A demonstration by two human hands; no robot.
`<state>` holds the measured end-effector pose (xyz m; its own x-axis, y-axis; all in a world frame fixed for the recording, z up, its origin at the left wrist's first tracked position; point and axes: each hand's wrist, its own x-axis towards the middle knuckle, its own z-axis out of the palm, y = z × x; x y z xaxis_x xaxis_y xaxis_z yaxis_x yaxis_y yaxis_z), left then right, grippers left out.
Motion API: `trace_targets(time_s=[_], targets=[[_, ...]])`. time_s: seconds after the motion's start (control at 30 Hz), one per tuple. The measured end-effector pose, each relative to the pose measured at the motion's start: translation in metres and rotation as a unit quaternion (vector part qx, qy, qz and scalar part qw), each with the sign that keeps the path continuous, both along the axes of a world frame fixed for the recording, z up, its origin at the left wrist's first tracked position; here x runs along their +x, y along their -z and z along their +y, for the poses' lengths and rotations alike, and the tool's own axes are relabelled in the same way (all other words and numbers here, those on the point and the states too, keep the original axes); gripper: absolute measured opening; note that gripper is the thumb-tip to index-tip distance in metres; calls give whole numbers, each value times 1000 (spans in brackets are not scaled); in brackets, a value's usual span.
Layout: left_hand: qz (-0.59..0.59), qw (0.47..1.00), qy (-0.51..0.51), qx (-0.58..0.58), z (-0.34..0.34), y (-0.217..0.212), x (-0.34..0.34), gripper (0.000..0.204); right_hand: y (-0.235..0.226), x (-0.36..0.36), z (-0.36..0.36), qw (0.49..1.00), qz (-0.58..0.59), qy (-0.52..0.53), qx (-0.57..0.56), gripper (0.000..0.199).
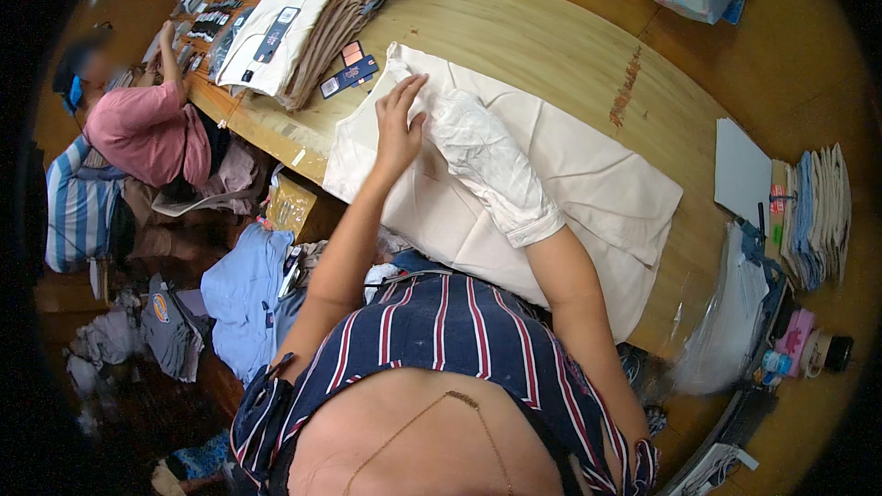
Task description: The person folds shirts by hand, inserting a cardboard sheet and attaching tags with a tagging gun before stacking them on a table.
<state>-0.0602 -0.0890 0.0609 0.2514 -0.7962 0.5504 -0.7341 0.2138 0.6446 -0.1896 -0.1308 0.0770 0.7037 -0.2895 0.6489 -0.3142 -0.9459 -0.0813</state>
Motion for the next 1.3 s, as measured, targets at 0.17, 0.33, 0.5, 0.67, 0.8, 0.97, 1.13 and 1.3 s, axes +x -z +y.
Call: trace_targets(time_s=[0.17, 0.33, 0.5, 0.67, 0.8, 0.97, 1.13, 1.3], targets=[[-133, 974, 100, 152, -32, 29, 37, 14, -54, -17, 30, 999, 53, -3, -13, 22], [-142, 969, 171, 112, -52, 58, 44, 14, -1, -41, 39, 996, 73, 44, 3, 24], [-125, 974, 176, 74, -46, 61, 47, 15, 46, -130, 97, 586, -200, 162, 768, 27], [-167, 984, 66, 6, -31, 36, 33, 23, 59, -279, 131, 731, -182, 511, 415, 19], [20, 990, 74, 115, -6, 37, 27, 23, 26, -332, 180, 467, 144, 845, 218, 32], [39, 988, 73, 129, 1, 47, 5, 21, 65, -361, 192, 510, 119, 821, 230, 29], [-6, 991, 64, 120, -4, 63, -5, 9, 96, -402, 202, 531, 63, 814, 227, 25], [-19, 989, 74, 129, -1, 58, 6, 11, 41, -390, 177, 500, -158, 846, 94, 25]])
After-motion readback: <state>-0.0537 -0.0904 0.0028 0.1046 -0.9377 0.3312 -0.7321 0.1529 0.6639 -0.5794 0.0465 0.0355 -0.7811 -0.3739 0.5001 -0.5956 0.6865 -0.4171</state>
